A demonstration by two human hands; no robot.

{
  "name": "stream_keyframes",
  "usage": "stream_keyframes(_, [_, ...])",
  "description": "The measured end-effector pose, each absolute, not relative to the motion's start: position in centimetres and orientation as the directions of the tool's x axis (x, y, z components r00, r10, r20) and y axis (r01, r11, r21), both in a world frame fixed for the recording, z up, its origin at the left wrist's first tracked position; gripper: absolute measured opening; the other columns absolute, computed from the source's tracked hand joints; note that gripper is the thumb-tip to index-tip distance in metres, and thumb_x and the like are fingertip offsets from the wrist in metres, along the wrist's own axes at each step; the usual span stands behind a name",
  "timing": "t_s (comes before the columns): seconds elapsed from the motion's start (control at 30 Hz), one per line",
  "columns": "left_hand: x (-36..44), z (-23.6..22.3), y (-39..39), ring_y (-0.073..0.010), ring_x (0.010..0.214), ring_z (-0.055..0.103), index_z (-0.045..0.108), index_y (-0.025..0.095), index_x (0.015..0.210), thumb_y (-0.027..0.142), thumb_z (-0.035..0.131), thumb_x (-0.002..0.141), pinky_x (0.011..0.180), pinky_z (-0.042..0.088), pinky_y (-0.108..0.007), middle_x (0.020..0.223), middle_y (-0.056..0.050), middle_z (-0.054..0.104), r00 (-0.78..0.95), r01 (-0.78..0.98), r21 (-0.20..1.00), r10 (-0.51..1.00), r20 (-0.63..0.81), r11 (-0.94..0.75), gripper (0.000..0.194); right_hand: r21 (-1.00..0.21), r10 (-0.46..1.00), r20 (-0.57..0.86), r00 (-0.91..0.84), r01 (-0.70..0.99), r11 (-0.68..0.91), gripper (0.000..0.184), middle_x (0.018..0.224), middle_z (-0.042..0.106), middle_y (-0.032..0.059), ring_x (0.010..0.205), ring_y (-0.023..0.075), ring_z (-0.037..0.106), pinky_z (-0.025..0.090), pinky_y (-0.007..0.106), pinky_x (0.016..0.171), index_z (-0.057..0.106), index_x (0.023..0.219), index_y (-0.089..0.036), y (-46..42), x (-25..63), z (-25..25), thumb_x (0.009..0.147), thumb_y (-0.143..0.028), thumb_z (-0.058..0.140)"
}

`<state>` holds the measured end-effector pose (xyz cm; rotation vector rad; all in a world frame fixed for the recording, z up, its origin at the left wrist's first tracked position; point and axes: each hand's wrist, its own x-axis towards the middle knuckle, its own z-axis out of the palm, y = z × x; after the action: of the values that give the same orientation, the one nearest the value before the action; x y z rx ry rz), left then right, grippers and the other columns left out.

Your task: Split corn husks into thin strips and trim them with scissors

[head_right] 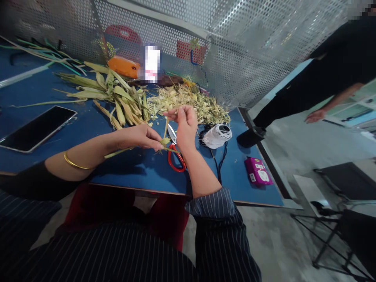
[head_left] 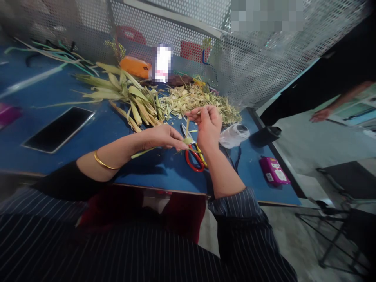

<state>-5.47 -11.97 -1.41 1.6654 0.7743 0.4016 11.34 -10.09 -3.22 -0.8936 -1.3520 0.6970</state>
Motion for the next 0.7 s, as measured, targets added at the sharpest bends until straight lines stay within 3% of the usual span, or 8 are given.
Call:
stream_keyframes(0.13, [-4.8, -2.0, -12.3, -0.0074, 0.045, 0.038, 0.071, 0.015, 0.06, 0.036, 0.073, 0.07, 0.045, 0.023, -0.023, 0.051, -0.002, 0.058, 0.693, 0.278, 0.954, 0.711, -0.12, -0.111, 0.024, -0.865, 0.862, 0.497, 0.104, 0.148, 0.48, 0.025, 0.094, 0.061, 0.004, 0.093, 0.0151, 0.067, 0.052, 0.031, 0.079, 0.046, 0.093, -0.025, -10.6, 10.7, -3.3, 0.096, -0.046, 0.033])
stream_keyframes(0.23, [-4.7, -2.3, -12.4, -0.0065, 0.041, 0.033, 0.07, 0.014, 0.059, 0.033, 0.074, 0.071, 0.044, 0.022, -0.023, 0.043, 0.001, 0.05, 0.7, 0.252, 0.966, 0.7, -0.138, -0.062, 0.023, -0.85, 0.856, 0.513, 0.06, 0.174, 0.497, 0.026, 0.1, 0.062, 0.005, 0.095, 0.0161, 0.066, 0.052, 0.033, 0.081, 0.049, 0.099, -0.026, -10.8, 10.8, -3.1, 0.097, -0.046, 0.033])
stream_keyframes(0.3, [-4.8, -2.4, -12.3, -0.0066, 0.04, 0.035, 0.069, 0.014, 0.058, 0.032, 0.073, 0.072, 0.043, 0.024, -0.023, 0.041, 0.002, 0.046, 0.667, 0.193, 0.981, 0.736, -0.113, -0.024, 0.023, -0.828, 0.841, 0.54, 0.032, 0.197, 0.525, 0.028, 0.11, 0.061, 0.0061, 0.097, 0.0174, 0.066, 0.052, 0.035, 0.083, 0.05, 0.109, -0.027, -10.6, 11.4, -2.7, 0.096, -0.047, 0.035])
stream_keyframes(0.4, [-5.0, -2.2, -11.8, -0.0072, 0.044, 0.043, 0.068, 0.014, 0.058, 0.029, 0.074, 0.071, 0.046, 0.033, -0.023, 0.049, -0.001, 0.054, 0.531, 0.057, 0.998, 0.845, -0.064, 0.04, 0.021, -0.763, 0.792, 0.61, 0.017, 0.281, 0.581, 0.036, 0.121, 0.059, 0.0074, 0.101, 0.0198, 0.064, 0.05, 0.04, 0.086, 0.049, 0.124, -0.029, -10.2, 12.9, -1.9, 0.094, -0.048, 0.04])
stream_keyframes(0.47, [-5.2, -2.0, -11.3, -0.0073, 0.047, 0.046, 0.069, 0.013, 0.061, 0.029, 0.076, 0.07, 0.048, 0.037, -0.022, 0.057, -0.002, 0.059, 0.426, -0.013, 0.996, 0.902, -0.071, 0.084, 0.019, -0.685, 0.768, 0.634, -0.085, 0.399, 0.61, 0.035, 0.116, 0.063, 0.0066, 0.101, 0.0209, 0.063, 0.048, 0.041, 0.089, 0.056, 0.119, -0.027, -10.0, 13.8, -1.4, 0.093, -0.047, 0.045])
stream_keyframes(0.57, [-5.6, -1.8, -10.7, -0.008, 0.053, 0.051, 0.07, 0.013, 0.065, 0.032, 0.076, 0.069, 0.05, 0.038, -0.021, 0.065, -0.004, 0.064, 0.329, -0.037, 0.992, 0.939, -0.099, 0.118, 0.019, -0.507, 0.757, 0.55, -0.353, 0.578, 0.639, 0.026, 0.099, 0.071, 0.004, 0.097, 0.0214, 0.063, 0.042, 0.043, 0.096, 0.066, 0.103, -0.025, -10.0, 14.4, -1.1, 0.089, -0.043, 0.055])
stream_keyframes(0.7, [-6.0, -1.9, -10.3, -0.0071, 0.053, 0.048, 0.071, 0.014, 0.063, 0.034, 0.076, 0.067, 0.047, 0.032, -0.02, 0.066, -0.004, 0.065, 0.29, 0.019, 0.998, 0.955, -0.069, 0.066, 0.021, -0.348, 0.72, 0.481, -0.5, 0.645, 0.681, 0.016, 0.085, 0.072, -0.0003, 0.08, 0.0165, 0.062, 0.035, 0.04, 0.101, 0.068, 0.088, -0.023, -10.0, 14.2, -1.4, 0.09, -0.034, 0.055])
